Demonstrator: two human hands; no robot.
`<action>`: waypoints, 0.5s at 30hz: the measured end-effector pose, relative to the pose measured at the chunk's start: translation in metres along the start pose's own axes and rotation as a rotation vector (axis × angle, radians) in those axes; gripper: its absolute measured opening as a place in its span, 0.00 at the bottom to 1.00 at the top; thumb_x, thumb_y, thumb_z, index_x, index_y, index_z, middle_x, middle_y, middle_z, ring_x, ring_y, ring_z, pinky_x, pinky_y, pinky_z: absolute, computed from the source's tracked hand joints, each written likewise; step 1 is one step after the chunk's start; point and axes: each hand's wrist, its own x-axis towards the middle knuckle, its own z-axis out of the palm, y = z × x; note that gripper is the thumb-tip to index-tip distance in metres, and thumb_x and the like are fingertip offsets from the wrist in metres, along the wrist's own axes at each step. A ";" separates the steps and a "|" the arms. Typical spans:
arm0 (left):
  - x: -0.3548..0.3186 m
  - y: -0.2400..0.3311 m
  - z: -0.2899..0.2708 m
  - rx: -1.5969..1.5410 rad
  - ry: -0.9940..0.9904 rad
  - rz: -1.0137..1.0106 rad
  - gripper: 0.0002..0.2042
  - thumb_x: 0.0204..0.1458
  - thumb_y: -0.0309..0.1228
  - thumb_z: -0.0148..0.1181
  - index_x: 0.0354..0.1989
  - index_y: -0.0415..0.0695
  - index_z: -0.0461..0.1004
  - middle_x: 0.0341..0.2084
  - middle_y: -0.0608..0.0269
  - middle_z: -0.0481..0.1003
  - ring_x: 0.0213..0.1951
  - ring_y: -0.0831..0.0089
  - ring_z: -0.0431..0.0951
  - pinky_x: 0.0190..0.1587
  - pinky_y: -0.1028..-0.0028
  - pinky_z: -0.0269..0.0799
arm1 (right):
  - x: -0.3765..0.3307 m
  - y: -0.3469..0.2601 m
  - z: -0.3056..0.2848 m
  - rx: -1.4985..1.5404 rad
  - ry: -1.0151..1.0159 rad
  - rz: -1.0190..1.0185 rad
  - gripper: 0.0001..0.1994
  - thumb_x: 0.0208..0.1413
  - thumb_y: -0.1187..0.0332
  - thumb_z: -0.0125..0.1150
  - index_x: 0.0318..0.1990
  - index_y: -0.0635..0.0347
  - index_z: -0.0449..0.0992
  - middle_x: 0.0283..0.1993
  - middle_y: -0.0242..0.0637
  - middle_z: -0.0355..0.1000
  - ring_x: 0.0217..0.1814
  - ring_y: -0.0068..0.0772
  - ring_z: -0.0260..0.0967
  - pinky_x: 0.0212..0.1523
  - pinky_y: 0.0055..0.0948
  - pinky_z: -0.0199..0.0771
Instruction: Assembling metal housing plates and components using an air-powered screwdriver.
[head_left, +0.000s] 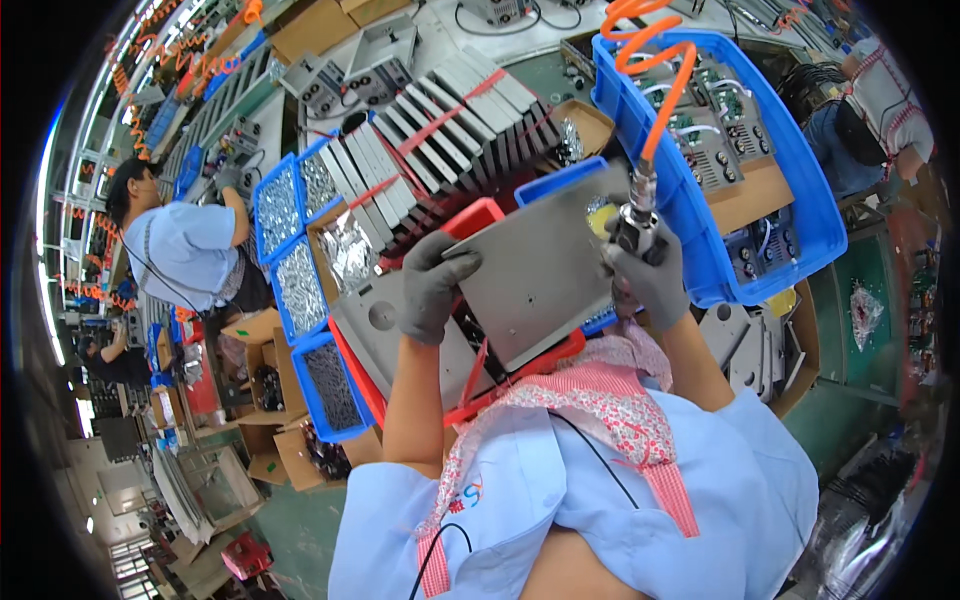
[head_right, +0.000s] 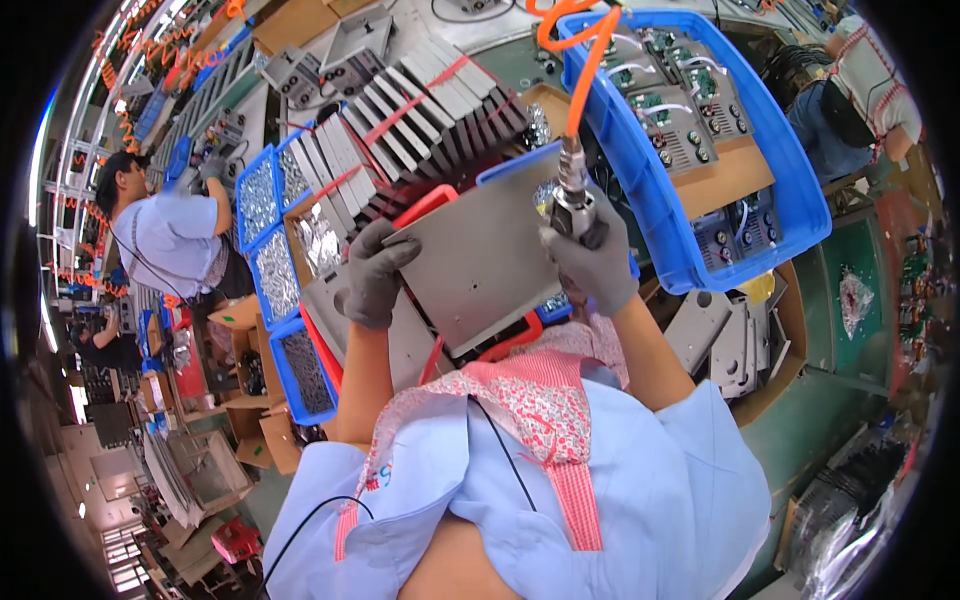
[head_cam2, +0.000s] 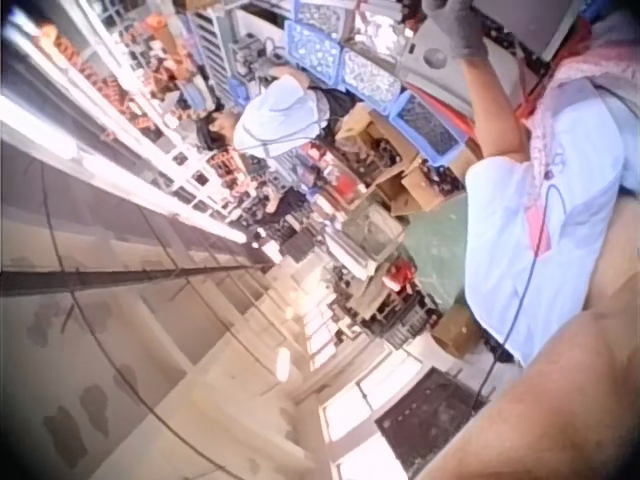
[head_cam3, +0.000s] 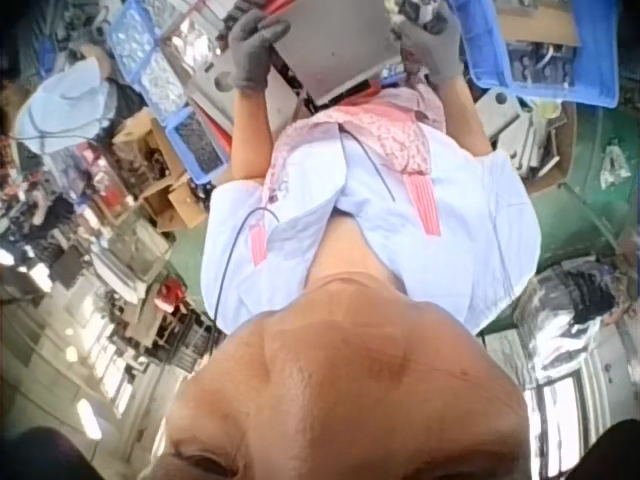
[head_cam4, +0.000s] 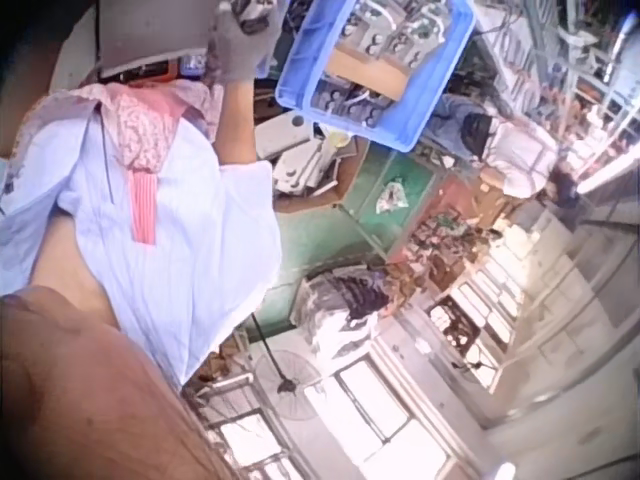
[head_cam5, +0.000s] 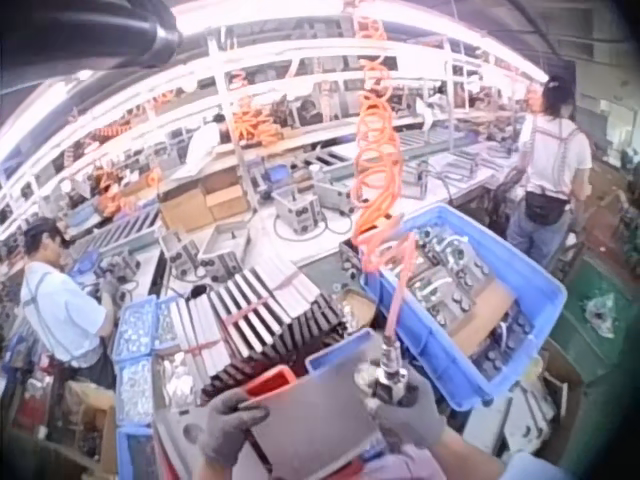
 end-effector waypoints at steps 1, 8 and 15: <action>-0.002 0.009 0.010 0.056 -0.033 0.007 0.05 0.39 0.20 0.60 0.24 0.43 0.71 0.21 0.70 0.71 0.23 0.81 0.70 0.25 0.81 0.64 | 0.004 0.005 0.000 -0.064 0.004 -0.049 0.17 0.41 0.75 0.65 0.43 0.64 0.73 0.37 0.31 0.68 0.36 0.22 0.67 0.38 0.23 0.68; 0.007 0.000 0.026 -0.066 -0.089 -0.004 0.04 0.40 0.20 0.60 0.24 0.42 0.71 0.21 0.71 0.72 0.25 0.83 0.70 0.30 0.80 0.65 | -0.009 -0.011 -0.010 -0.135 -0.004 0.230 0.17 0.42 0.74 0.63 0.43 0.63 0.72 0.36 0.33 0.69 0.34 0.23 0.68 0.35 0.23 0.70; 0.023 0.008 0.042 -0.058 -0.174 0.039 0.05 0.40 0.22 0.61 0.24 0.43 0.71 0.21 0.72 0.72 0.26 0.84 0.70 0.29 0.81 0.64 | -0.016 -0.005 -0.030 -0.152 0.049 0.194 0.18 0.42 0.77 0.62 0.44 0.63 0.70 0.32 0.31 0.70 0.32 0.20 0.69 0.32 0.22 0.72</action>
